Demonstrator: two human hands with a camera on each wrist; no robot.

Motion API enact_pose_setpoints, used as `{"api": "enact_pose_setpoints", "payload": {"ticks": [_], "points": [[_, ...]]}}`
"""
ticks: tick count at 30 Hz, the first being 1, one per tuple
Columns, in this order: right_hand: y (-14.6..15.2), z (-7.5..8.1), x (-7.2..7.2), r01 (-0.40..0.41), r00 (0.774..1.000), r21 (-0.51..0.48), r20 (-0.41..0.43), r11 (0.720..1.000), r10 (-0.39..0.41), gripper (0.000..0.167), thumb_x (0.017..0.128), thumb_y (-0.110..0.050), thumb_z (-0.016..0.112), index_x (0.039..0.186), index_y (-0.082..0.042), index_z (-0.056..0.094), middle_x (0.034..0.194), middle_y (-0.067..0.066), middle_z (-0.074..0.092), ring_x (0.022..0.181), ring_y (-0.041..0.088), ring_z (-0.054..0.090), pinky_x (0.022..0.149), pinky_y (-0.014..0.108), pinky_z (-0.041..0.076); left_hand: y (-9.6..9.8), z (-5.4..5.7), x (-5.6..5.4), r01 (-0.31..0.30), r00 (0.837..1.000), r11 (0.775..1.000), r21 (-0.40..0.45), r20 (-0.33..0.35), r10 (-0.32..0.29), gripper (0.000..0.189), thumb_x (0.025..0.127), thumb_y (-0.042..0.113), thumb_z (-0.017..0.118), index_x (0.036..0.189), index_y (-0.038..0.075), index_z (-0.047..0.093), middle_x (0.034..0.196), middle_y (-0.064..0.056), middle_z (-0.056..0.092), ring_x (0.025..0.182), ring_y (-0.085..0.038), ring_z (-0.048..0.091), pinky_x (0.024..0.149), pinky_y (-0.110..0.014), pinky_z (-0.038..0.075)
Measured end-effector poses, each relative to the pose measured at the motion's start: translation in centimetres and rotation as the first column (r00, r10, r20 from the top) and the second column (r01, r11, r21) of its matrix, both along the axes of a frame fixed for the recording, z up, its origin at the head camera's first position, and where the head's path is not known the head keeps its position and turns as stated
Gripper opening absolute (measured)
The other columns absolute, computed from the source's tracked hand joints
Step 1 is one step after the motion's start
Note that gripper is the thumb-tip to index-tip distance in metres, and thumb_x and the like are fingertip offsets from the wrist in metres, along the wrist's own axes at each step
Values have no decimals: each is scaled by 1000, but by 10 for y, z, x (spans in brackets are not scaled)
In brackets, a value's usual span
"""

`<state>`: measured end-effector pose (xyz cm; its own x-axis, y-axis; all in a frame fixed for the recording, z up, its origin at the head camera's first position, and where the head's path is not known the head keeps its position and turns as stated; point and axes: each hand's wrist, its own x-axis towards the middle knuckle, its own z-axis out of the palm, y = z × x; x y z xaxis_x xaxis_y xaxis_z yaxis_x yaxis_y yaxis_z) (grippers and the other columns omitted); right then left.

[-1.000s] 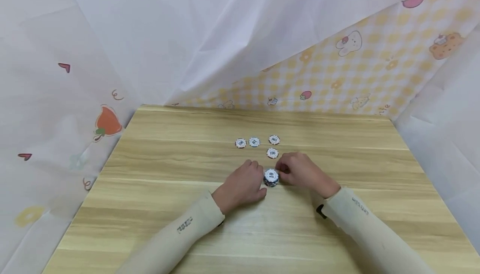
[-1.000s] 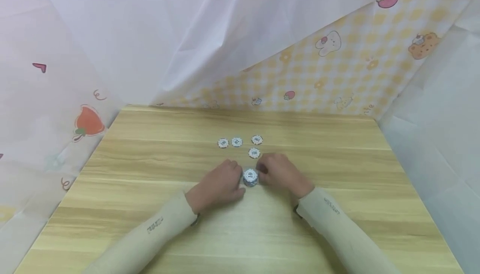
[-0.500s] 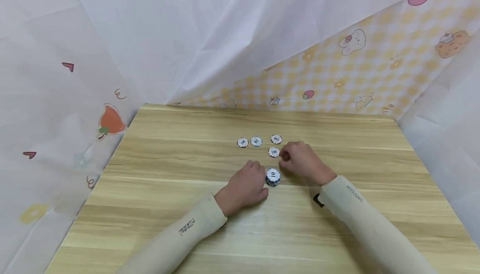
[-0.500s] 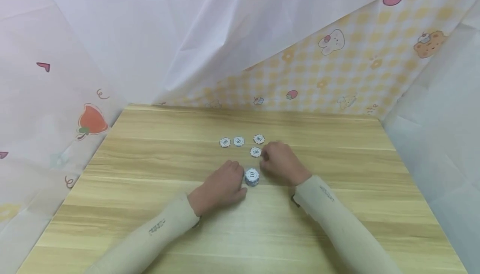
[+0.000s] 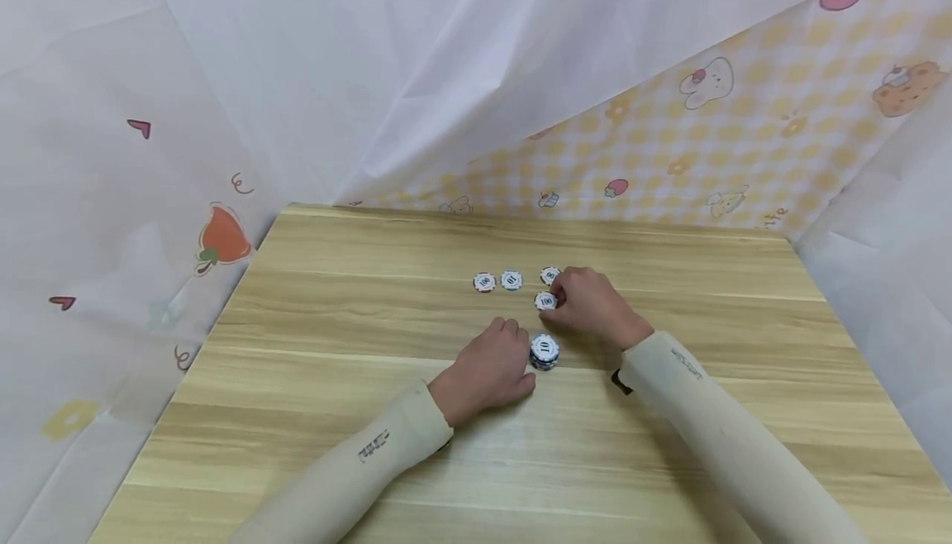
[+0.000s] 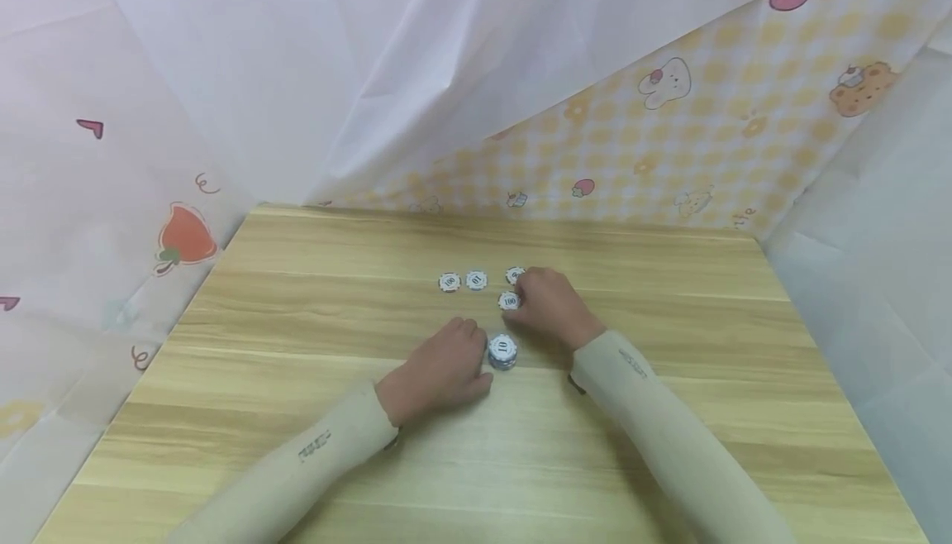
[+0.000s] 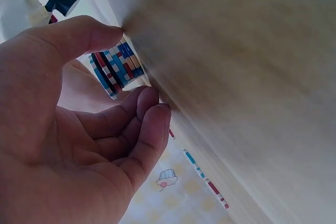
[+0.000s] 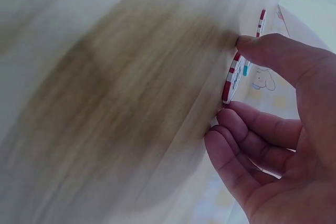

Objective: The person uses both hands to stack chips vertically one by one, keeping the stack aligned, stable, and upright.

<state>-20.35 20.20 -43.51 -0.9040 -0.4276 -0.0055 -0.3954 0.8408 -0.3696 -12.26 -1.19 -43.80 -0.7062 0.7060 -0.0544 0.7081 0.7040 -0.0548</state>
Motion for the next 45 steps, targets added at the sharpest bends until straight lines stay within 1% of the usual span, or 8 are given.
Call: {"api": "enact_pose_setpoints", "payload": {"ticks": [7, 13, 17, 22, 25, 32, 40, 45], "points": [[-4, 5, -7, -4, 1000, 27, -4, 1000, 4, 24, 90, -26, 85, 83, -9, 69, 82, 3, 63, 75, 20, 59, 70, 39, 51, 2, 1, -2, 4, 1000, 1000, -11, -12, -4, 44, 102, 44, 67, 106, 0, 73, 95, -8, 67, 93, -22, 60, 95, -36, 49], [-4, 4, -10, -13, 1000, 38, 26, 999, 12, 26, 82, -25, 83, 75, -13, 60, 77, 2, 56, 71, 19, 51, 64, 35, 43, 3, 2, -3, 17, 1000, 1000, -9, -9, -17, 43, 102, 43, 68, 103, 1, 74, 93, -7, 68, 91, -21, 60, 94, -36, 49], [-3, 3, -8, -12, 999, 39, 43, 999, 10, 25, 80, -24, 83, 78, -12, 62, 79, 3, 58, 73, 20, 52, 64, 35, 44, 3, 0, -4, 16, 1000, 1000, 0, 13, -16, 42, 101, 43, 69, 103, 2, 74, 93, -7, 69, 89, -20, 59, 93, -35, 49], [2, 3, -2, -16, 999, 0, 42, 1000, 16, 28, 82, -22, 85, 97, -3, 71, 91, 5, 67, 79, 21, 61, 73, 38, 55, 2, -1, -4, 10, 1000, 1000, 7, 27, -11, 40, 101, 42, 69, 101, 2, 74, 92, -7, 68, 88, -20, 57, 92, -35, 49], [6, 0, 1, -37, 999, -16, 14, 999, 37, 32, 83, -22, 86, 103, -1, 74, 91, 4, 69, 79, 19, 63, 75, 39, 57, 1, -1, -3, 9, 999, 1000, 12, 33, -9, 40, 101, 42, 69, 101, 1, 74, 93, -7, 68, 88, -20, 58, 91, -35, 49], [15, -9, 10, -94, 993, -24, -75, 995, 92, 24, 83, -21, 85, 98, -4, 77, 88, -1, 68, 77, 14, 61, 72, 36, 56, 0, 0, -3, -10, 998, 1000, 22, 66, 8, 43, 101, 41, 69, 106, -1, 75, 97, -9, 70, 91, -21, 59, 94, -35, 50], [23, -10, 24, -101, 990, -36, -100, 994, 97, 20, 86, -21, 84, 98, -6, 78, 88, -2, 69, 77, 14, 60, 73, 37, 55, 0, 2, -3, -23, 996, 1000, 20, 88, 21, 44, 102, 42, 69, 110, -1, 75, 100, -9, 71, 93, -21, 59, 97, -35, 49], [27, -9, 32, -127, 982, -49, -150, 991, 119, 20, 86, -22, 85, 97, -7, 78, 85, -5, 66, 75, 11, 58, 70, 34, 54, 0, 3, -3, -21, 997, 1000, 21, 81, 19, 44, 101, 42, 69, 110, -2, 75, 99, -9, 71, 93, -21, 59, 96, -35, 49]]}}
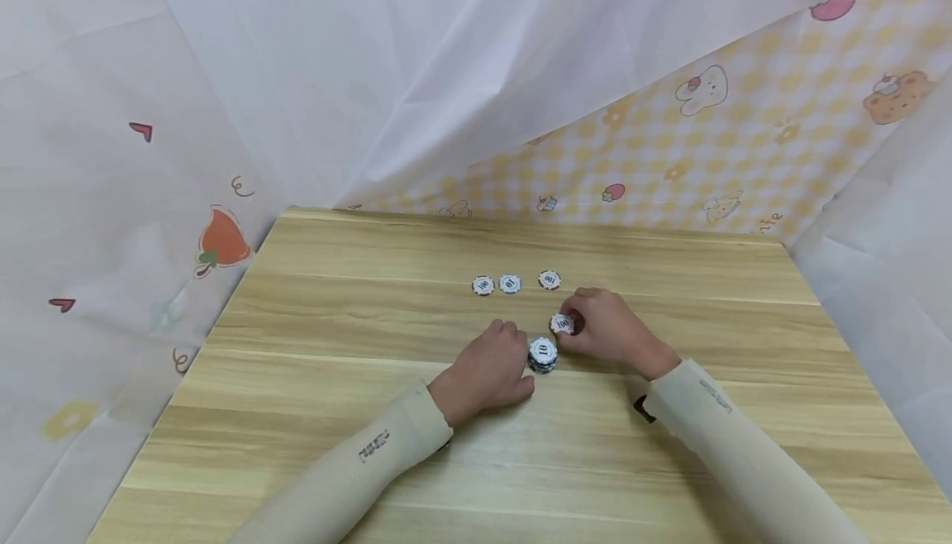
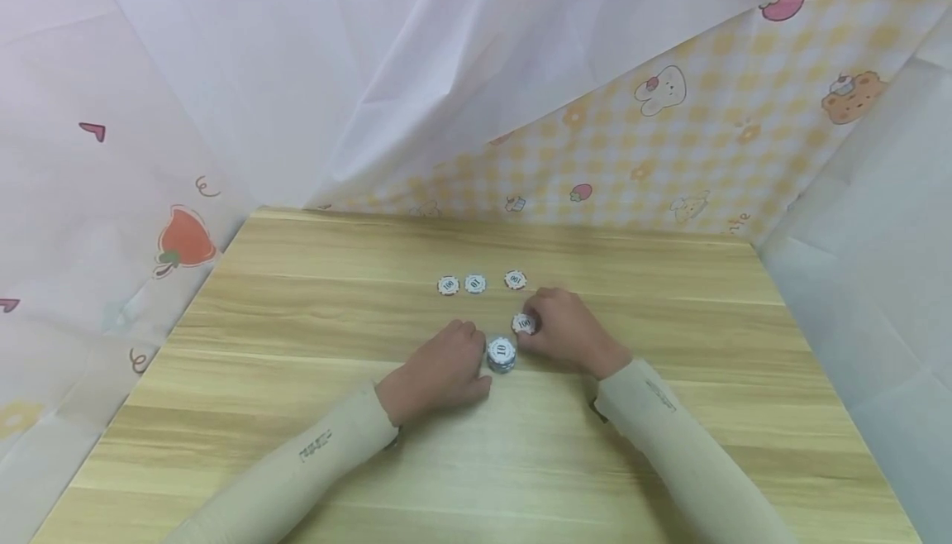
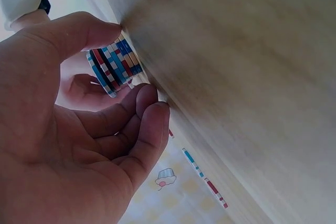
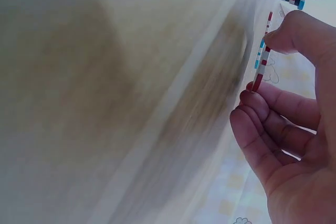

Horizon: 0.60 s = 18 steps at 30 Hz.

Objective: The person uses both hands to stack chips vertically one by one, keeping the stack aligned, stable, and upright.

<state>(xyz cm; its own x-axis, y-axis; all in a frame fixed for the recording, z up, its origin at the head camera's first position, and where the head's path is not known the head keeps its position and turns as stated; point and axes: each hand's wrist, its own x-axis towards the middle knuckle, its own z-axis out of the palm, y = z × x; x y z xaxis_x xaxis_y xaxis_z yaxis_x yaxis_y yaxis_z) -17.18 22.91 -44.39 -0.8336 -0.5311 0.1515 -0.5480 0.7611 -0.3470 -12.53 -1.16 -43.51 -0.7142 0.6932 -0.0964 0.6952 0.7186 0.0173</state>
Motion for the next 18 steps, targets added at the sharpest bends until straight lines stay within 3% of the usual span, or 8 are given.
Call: {"api": "enact_pose_setpoints", "payload": {"ticks": [10, 18], "points": [[4, 3, 11, -24, 999, -7, -49, 1000, 24, 29, 88, -28, 89, 103, -5, 79, 90, -5, 67, 78, 8, 58, 71, 33, 54, 1, 3, 1, 2, 1000, 1000, 9, -10, -2, 43, 100, 41, 71, 107, -1, 75, 97, -8, 71, 89, -20, 58, 92, -34, 50], [5, 8, 18, -75, 995, -37, -74, 997, 72, 25, 89, -24, 91, 103, -6, 79, 94, -1, 72, 82, 11, 65, 74, 36, 59, 2, 0, 0, -17, 1000, 999, 32, 8, 17, 40, 99, 39, 73, 104, 0, 75, 95, -8, 70, 88, -20, 57, 90, -34, 50]]}}
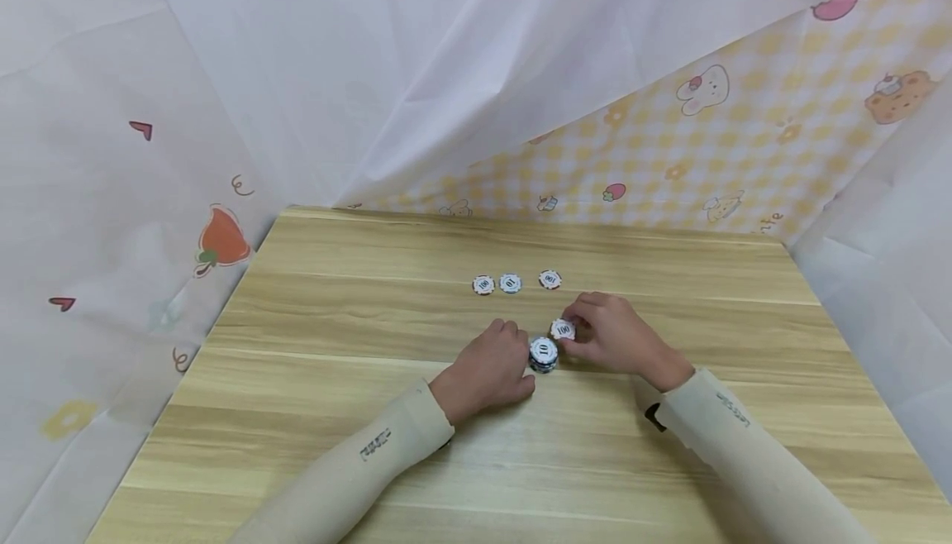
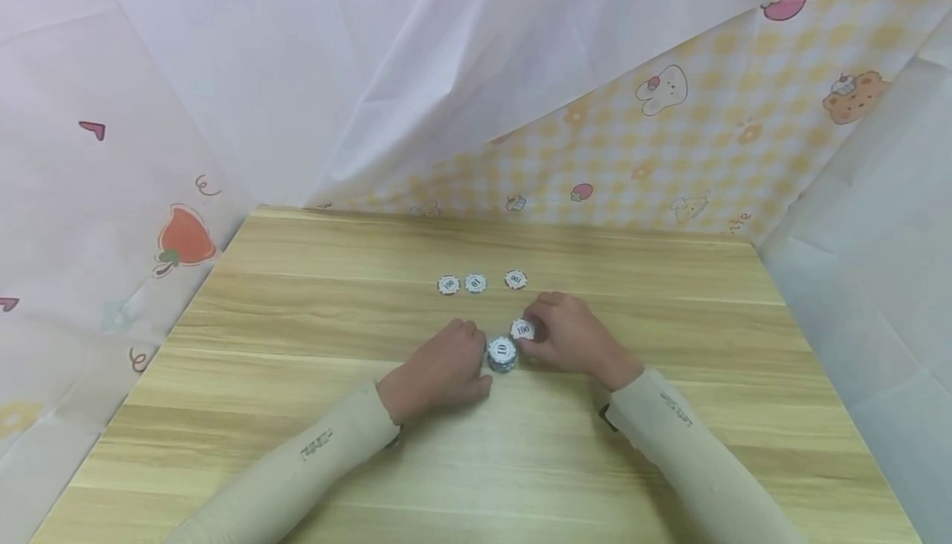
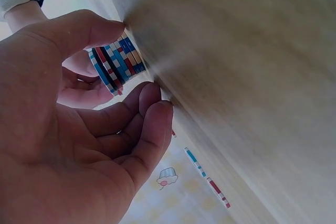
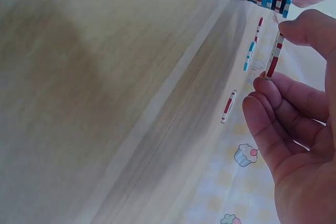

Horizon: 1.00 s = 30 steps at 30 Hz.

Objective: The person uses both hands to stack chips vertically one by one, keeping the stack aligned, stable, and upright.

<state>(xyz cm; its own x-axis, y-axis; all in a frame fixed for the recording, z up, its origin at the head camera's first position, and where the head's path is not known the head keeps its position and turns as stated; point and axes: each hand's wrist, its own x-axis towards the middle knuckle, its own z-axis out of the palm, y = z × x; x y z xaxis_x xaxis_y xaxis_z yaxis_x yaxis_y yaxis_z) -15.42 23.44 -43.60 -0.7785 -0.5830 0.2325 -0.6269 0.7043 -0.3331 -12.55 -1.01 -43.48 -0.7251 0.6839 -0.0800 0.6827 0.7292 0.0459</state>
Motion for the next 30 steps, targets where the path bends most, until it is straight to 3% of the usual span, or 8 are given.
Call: {"api": "enact_pose_setpoints", "payload": {"ticks": [9, 17, 30], "points": [[-4, 3, 6, -73, 997, -28, -21, 997, 72, 27, 90, -26, 91, 105, -7, 79, 97, -1, 73, 85, 12, 68, 74, 34, 60, 0, 0, -1, -8, 1000, 1000, -1, 15, 8, 42, 100, 41, 73, 106, -1, 75, 94, -8, 69, 87, -19, 56, 87, -33, 49], [-12, 5, 10, -131, 991, -47, 30, 990, 133, 24, 92, -25, 91, 106, -9, 80, 99, -5, 74, 88, 12, 70, 78, 33, 61, -1, -4, -2, -20, 999, 1000, 23, 31, 19, 42, 99, 40, 74, 109, -1, 75, 96, -8, 68, 87, -20, 55, 86, -33, 50], [-16, 2, 14, -161, 986, -54, 24, 985, 162, 21, 91, -19, 90, 107, -9, 79, 98, -6, 71, 85, 10, 66, 73, 28, 57, -1, -2, -1, 1, 1000, 1000, 9, -19, -1, 41, 98, 40, 74, 104, 0, 73, 92, -7, 67, 85, -20, 56, 85, -33, 50]]}}
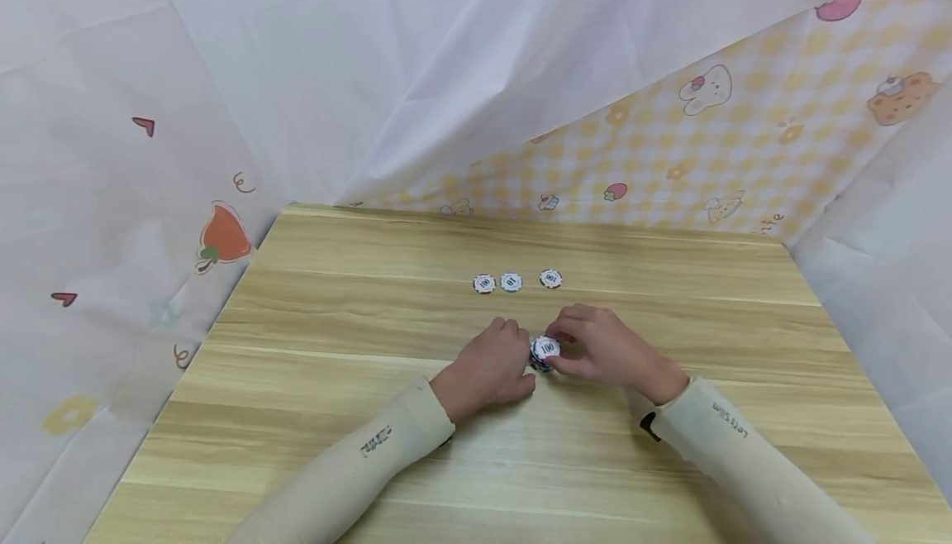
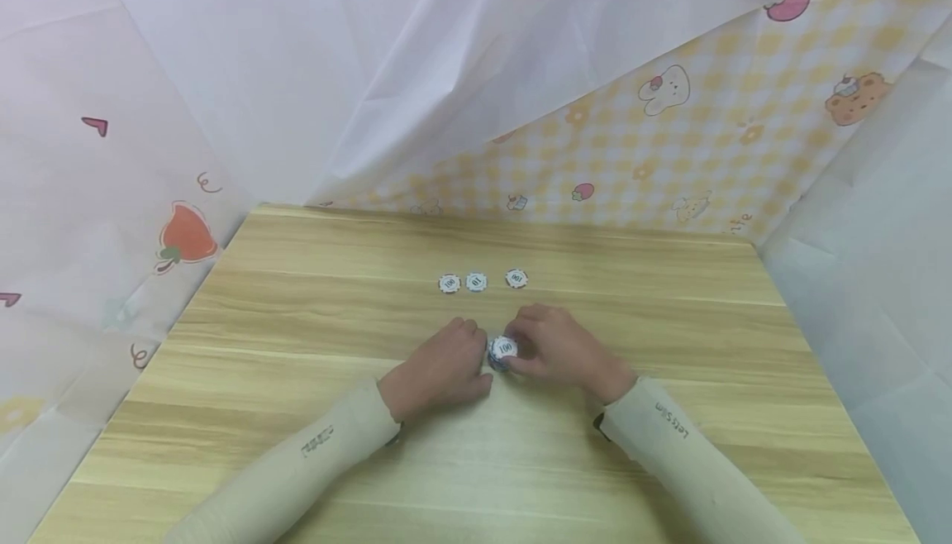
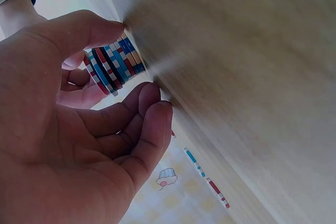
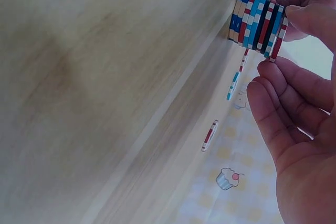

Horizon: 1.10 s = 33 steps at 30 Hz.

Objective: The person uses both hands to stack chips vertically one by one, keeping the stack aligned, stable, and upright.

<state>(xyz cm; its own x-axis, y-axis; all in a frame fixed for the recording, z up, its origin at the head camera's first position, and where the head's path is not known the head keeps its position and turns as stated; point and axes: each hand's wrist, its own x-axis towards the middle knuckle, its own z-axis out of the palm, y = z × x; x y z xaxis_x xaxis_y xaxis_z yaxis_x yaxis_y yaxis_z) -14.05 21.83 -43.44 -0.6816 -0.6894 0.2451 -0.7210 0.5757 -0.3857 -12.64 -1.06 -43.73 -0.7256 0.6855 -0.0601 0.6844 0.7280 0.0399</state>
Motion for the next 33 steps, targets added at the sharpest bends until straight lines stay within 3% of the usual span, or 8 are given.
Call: {"api": "enact_pose_setpoints", "payload": {"ticks": [6, 13, 20, 26, 33], "points": [[-2, -1, 0, -2, 1000, -6, 10, 1000, 2, 22, 91, -19, 90, 107, -9, 80, 99, -6, 71, 85, 10, 66, 74, 29, 58, 0, 1, 1, 11, 1000, 1000, -15, -19, -12, 40, 98, 41, 74, 103, 1, 74, 91, -6, 68, 84, -19, 56, 85, -33, 49], [-2, 1, -5, 32, 999, -3, 34, 999, -32, 20, 97, -24, 85, 108, -9, 80, 97, -5, 72, 86, 11, 67, 77, 32, 60, 0, 1, 0, 7, 1000, 1000, -5, 6, -6, 41, 100, 41, 73, 106, 1, 75, 94, -7, 70, 88, -20, 58, 89, -33, 50], [4, -2, -22, 111, 993, 5, 51, 994, -111, 18, 101, -22, 79, 110, -6, 80, 99, -3, 73, 87, 10, 67, 79, 35, 60, 1, 1, -1, 0, 1000, 1000, -4, 30, 0, 42, 100, 41, 73, 109, -1, 75, 99, -9, 72, 91, -21, 60, 93, -34, 50], [7, -4, -41, 132, 991, 22, 32, 991, -133, 18, 99, -17, 82, 109, -3, 80, 98, 1, 74, 88, 14, 69, 80, 38, 62, 1, 1, 0, 1, 1000, 1000, -16, 10, -1, 41, 99, 40, 72, 106, 0, 75, 97, -9, 71, 92, -22, 61, 93, -35, 51], [11, -7, -59, 210, 977, 74, 12, 975, -211, 25, 95, -17, 85, 111, 0, 79, 97, 5, 73, 87, 19, 67, 82, 42, 59, 1, 2, 0, 10, 1000, 1000, -28, 2, -10, 41, 99, 40, 71, 107, 0, 75, 97, -8, 72, 90, -21, 61, 92, -34, 50]]}}
